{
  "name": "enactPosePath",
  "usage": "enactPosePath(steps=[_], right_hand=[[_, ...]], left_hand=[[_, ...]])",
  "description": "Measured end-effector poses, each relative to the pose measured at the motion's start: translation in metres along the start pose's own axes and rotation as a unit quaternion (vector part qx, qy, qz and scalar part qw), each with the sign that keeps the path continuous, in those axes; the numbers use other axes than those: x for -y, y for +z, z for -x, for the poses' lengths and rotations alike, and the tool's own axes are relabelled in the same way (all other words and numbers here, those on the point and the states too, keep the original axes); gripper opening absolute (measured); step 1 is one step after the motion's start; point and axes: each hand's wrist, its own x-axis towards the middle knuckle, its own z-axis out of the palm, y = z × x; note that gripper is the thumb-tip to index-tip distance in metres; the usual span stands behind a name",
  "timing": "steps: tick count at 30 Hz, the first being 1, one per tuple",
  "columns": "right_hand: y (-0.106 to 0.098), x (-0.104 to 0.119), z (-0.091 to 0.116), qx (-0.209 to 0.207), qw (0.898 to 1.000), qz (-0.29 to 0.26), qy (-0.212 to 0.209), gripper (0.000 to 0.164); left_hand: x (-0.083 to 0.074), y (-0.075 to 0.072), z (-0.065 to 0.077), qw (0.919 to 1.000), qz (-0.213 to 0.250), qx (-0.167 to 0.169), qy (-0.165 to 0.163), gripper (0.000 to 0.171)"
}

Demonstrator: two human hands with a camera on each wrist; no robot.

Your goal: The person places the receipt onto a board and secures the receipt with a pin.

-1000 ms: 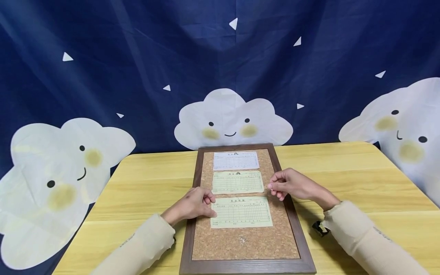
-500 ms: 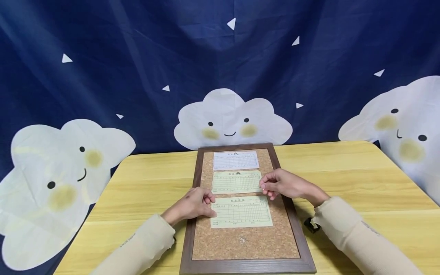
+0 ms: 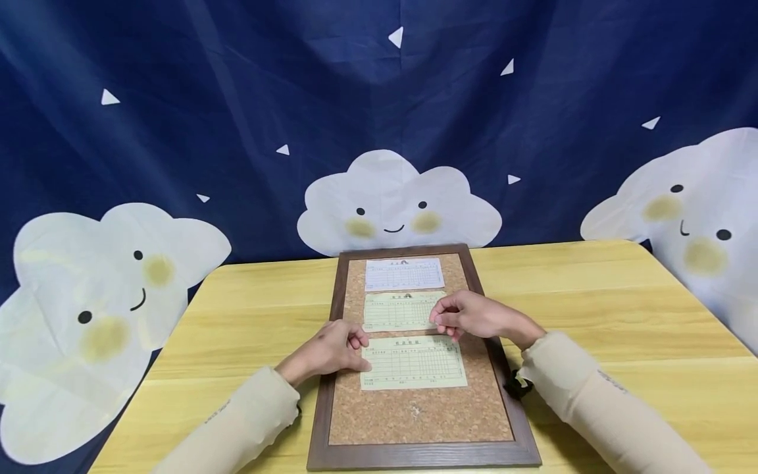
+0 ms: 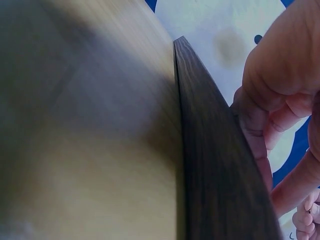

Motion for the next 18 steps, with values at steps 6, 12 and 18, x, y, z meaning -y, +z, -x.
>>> enactPosePath(steps=[6,12,18], right_hand=[[0.002,0.001,-0.006,-0.001,1.0,-0.008,0.012,0.015],[0.004,0.002,-0.011,0.005,1.0,-0.013,0.015,0.014],[0.007,0.002,-0.014,0.008,0.999,-0.02,0.024,0.014]], left_hand=[[0.0,0.0,-0.001,1.0,0.006,0.002,0.001,0.031],[0.002,0.0,0.0,0.9999,0.008,0.0,0.006,0.031],[0.002,0.0,0.0,0.9999,0.011,0.004,0.01,0.032]])
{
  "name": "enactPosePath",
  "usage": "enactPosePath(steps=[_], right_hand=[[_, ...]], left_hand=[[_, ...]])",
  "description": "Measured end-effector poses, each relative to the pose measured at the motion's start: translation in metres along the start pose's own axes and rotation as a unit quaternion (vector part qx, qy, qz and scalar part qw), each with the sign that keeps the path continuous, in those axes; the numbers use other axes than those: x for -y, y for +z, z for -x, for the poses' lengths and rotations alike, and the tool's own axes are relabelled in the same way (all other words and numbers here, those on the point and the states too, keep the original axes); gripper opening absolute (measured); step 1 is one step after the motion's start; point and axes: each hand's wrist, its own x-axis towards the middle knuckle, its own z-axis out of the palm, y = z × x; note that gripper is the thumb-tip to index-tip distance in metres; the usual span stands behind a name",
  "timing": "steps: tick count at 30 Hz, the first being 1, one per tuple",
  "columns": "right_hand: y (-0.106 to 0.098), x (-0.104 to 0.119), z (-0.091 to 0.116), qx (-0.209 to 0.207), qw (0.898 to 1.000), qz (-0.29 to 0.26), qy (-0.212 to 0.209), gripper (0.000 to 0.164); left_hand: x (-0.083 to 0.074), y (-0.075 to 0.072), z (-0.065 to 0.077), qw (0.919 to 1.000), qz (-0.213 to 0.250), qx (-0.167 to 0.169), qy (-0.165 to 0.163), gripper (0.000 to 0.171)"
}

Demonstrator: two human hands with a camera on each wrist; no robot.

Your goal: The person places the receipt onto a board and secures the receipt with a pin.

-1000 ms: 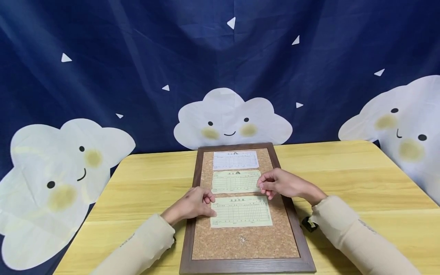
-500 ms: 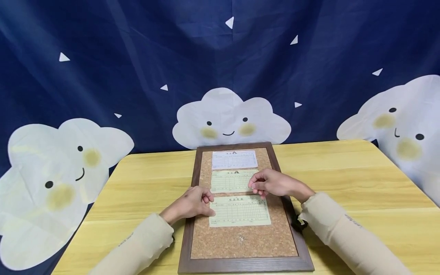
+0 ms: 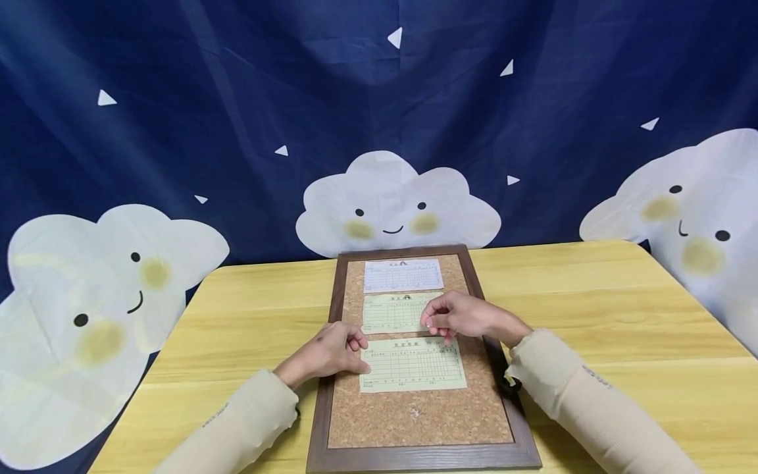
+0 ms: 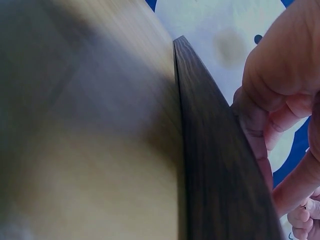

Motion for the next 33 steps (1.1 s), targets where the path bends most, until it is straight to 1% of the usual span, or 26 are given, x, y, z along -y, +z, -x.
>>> enactPosePath(steps=[8,18,23,27,30,33], right_hand=[[0.001,0.004,-0.001,0.004,1.0,-0.004,-0.002,0.013],[0.005,0.005,-0.005,-0.01,1.0,-0.009,0.017,0.013],[0.008,0.005,-0.009,-0.01,1.0,-0.002,0.016,0.013],[0.011,0.007,-0.012,-0.016,0.999,-0.001,0.027,0.012],[0.014,0.009,-0.015,-0.021,0.999,-0.012,0.042,0.012],[0.016,0.01,-0.019,-0.02,0.999,-0.017,0.046,0.012]], left_hand=[[0.0,0.0,0.0,1.0,0.004,0.0,-0.002,0.032],[0.001,0.001,0.001,1.0,0.005,0.0,-0.002,0.032],[0.001,0.001,0.001,1.0,0.003,-0.001,-0.001,0.032],[0.0,0.0,0.0,1.0,0.004,0.0,-0.002,0.031],[-0.001,0.0,0.0,1.0,0.004,-0.001,-0.008,0.031],[-0.001,0.0,-0.001,1.0,0.001,-0.003,-0.009,0.031]])
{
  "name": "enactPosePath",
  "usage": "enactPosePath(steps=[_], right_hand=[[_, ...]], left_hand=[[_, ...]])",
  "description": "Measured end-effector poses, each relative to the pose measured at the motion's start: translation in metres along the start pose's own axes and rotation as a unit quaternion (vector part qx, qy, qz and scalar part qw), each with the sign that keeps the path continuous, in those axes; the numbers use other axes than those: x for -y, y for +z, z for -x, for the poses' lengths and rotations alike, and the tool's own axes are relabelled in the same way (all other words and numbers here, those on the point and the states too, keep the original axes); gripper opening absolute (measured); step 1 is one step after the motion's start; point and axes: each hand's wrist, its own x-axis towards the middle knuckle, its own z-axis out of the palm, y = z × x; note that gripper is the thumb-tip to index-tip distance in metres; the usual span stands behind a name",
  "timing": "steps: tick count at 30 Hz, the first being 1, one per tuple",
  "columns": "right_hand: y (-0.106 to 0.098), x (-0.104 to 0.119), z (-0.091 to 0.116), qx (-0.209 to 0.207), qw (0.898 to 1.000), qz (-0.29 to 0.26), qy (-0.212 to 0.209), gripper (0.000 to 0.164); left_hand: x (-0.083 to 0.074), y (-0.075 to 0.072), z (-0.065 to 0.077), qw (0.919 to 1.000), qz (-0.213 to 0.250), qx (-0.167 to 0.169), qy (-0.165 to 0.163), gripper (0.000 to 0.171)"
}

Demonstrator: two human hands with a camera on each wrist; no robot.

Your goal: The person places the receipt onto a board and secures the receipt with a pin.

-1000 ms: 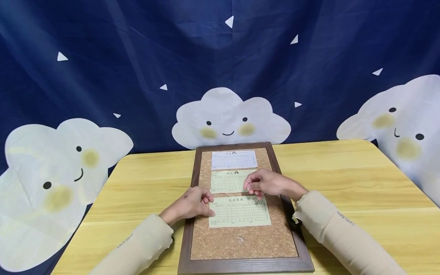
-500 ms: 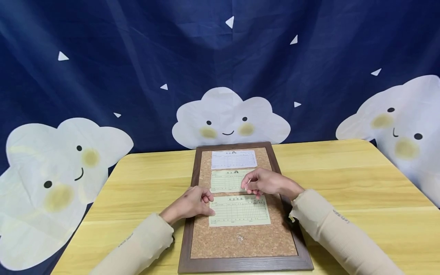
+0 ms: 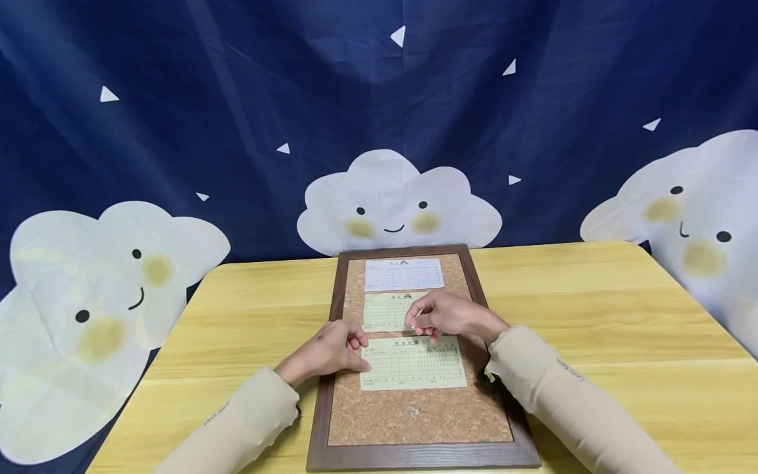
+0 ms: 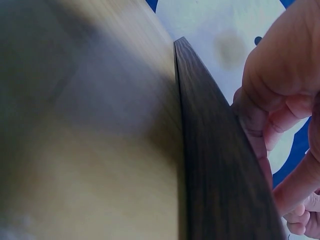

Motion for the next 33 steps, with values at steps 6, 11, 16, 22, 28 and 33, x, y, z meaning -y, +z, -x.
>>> enactPosePath(steps=[6,11,16,22,28,33], right_hand=[[0.002,0.0,-0.006,0.006,1.0,0.007,-0.01,0.012],[0.004,0.0,-0.008,0.006,1.0,0.012,-0.005,0.013],[0.005,0.0,-0.01,0.009,1.0,0.008,0.01,0.014],[0.006,-0.001,-0.012,0.012,1.0,0.017,0.015,0.014],[0.008,-0.003,-0.014,0.017,1.0,0.021,0.016,0.015],[0.009,-0.004,-0.016,0.017,0.999,0.018,0.021,0.016]], left_hand=[[0.001,0.0,0.001,1.0,-0.002,0.0,0.005,0.031],[0.001,-0.001,0.001,1.0,-0.004,0.0,0.003,0.031],[0.001,-0.001,0.001,1.0,-0.003,0.0,0.004,0.031],[0.001,0.0,0.0,1.0,-0.002,0.001,0.003,0.032],[0.002,0.0,-0.001,1.0,-0.006,0.001,0.002,0.031],[0.001,-0.001,-0.001,1.0,-0.005,0.001,0.002,0.03]])
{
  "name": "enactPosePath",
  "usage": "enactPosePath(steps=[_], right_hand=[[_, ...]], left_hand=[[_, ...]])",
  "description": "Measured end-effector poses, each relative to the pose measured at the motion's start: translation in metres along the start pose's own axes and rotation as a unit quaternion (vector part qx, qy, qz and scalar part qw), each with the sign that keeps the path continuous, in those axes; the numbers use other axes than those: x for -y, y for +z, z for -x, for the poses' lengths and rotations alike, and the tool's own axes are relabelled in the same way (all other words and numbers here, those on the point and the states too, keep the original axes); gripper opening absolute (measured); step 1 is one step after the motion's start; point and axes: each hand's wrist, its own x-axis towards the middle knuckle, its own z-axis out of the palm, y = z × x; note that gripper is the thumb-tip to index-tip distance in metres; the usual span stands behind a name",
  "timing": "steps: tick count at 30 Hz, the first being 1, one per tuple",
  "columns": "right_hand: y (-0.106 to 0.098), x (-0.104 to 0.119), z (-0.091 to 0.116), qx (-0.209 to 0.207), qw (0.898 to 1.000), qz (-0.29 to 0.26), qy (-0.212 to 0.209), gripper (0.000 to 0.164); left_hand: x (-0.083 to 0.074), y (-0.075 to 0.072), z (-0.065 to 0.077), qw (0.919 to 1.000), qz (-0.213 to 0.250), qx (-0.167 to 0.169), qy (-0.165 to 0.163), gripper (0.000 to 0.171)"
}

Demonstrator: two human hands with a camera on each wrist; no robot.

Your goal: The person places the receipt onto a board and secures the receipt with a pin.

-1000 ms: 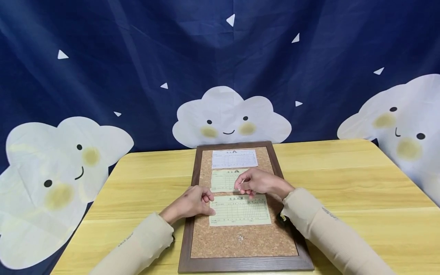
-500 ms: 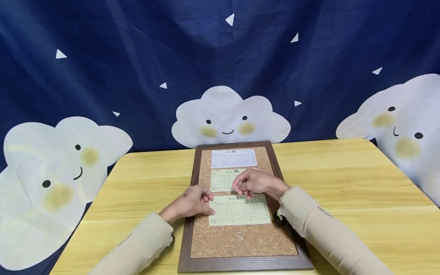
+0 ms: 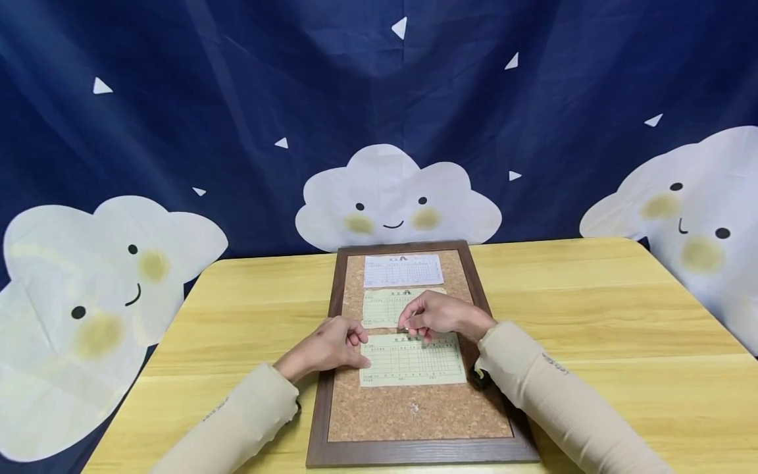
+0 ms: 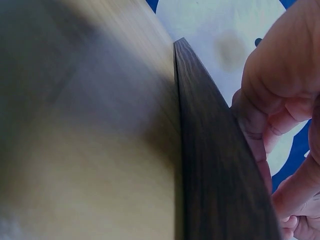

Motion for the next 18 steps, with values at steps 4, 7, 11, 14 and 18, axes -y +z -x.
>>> enactPosePath(steps=[4,7,11,14,18], right_hand=[[-0.0001,0.0,-0.0004,-0.002,1.0,-0.001,0.003,0.016],[0.0001,0.0005,-0.0007,-0.001,1.0,0.001,0.006,0.016],[0.0009,0.0013,-0.0012,0.0,1.0,-0.002,0.01,0.015],[0.0013,0.0013,-0.0021,0.002,1.0,-0.005,0.013,0.015],[0.0013,0.001,-0.0028,0.001,1.0,-0.004,0.02,0.015]], left_hand=[[-0.0006,-0.0005,0.0005,1.0,0.0,0.001,0.002,0.031],[-0.0012,-0.0008,0.0007,1.0,0.005,0.002,-0.001,0.031],[-0.0015,-0.001,0.0003,0.9999,0.008,0.003,-0.008,0.031],[-0.0014,-0.0009,-0.0003,0.9999,0.006,0.003,-0.01,0.032],[-0.0013,-0.0004,-0.0012,0.9999,0.002,0.001,-0.012,0.032]])
